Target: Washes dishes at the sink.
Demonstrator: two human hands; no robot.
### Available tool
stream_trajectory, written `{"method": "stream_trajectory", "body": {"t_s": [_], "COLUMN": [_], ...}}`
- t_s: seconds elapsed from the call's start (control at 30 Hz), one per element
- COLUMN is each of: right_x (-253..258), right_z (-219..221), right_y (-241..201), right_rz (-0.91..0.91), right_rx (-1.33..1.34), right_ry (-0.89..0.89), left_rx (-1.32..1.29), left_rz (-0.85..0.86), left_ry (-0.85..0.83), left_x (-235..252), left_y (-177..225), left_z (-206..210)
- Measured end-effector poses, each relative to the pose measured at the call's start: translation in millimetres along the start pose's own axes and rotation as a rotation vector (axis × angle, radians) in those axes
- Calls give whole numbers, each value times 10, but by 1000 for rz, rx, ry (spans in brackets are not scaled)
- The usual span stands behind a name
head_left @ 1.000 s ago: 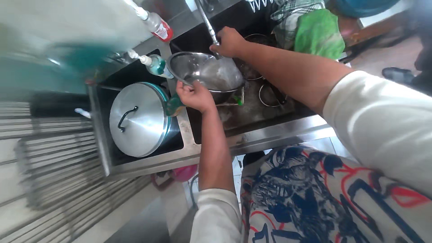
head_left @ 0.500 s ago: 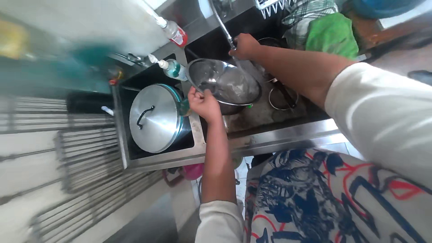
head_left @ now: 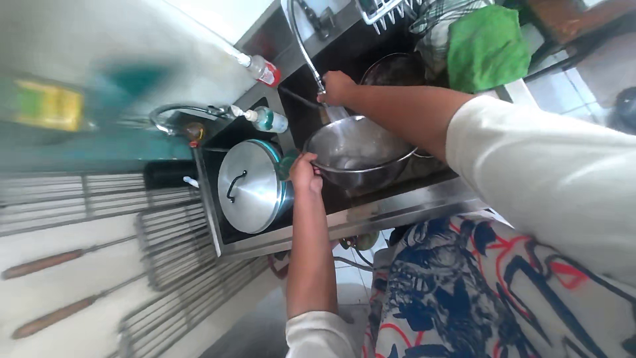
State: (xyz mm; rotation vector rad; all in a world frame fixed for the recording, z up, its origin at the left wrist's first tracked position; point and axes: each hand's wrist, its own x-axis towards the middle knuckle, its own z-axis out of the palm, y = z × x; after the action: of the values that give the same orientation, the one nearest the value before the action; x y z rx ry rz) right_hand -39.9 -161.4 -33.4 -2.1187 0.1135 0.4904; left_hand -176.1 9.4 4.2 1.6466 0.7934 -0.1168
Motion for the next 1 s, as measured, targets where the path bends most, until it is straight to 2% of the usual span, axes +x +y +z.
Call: {"method": "stream_trajectory", "body": {"t_s": [0.17, 0.23, 0.33, 0.4, 0.47, 0.53, 0.57, 0.67, 0.73, 0.77, 0.87, 1.0], "right_x": [-61, -97, -285, -610, -1143, -1665, -1839, -1959, -1817, -1753, -1610, -1473], "right_z": [-11, -63, -195, -337, -427, -331, -226, 71, 77, 6, -207, -448], "right_y": [-64, -100, -27, 101, 237, 408, 502, 792, 932, 937, 919, 987], "right_rz": [23, -18, -94, -223, -367, -416, -419, -510, -656, -686, -680, -625], "right_rx": [8, 12, -118, -201, -243, -340, -399, -436, -375, -343, -263, -174], "right_ry": [9, -19, -99, -145, -270, -360, -350, -67, 199, 274, 403, 450], "left_rx": [3, -12, -35, -48, -47, -58, -65, -66, -79, -89, -127, -102], "left_rz": [-68, -98, -122, -138, -167, -196, -202, -204, -179, -156, -93, -109], "left_ry": [-69, -69, -76, -85, -82, -62, -53, -55, -87, -108, -217, -316], "left_x": [15, 16, 22, 60, 73, 92, 113, 131, 104, 83, -11, -82], "left_y": [-111, -130, -150, -139, -98, -36, 2, 129, 245, 311, 512, 668], "left_z": [18, 42, 28, 16, 20, 47, 64, 147, 225, 259, 304, 266]}}
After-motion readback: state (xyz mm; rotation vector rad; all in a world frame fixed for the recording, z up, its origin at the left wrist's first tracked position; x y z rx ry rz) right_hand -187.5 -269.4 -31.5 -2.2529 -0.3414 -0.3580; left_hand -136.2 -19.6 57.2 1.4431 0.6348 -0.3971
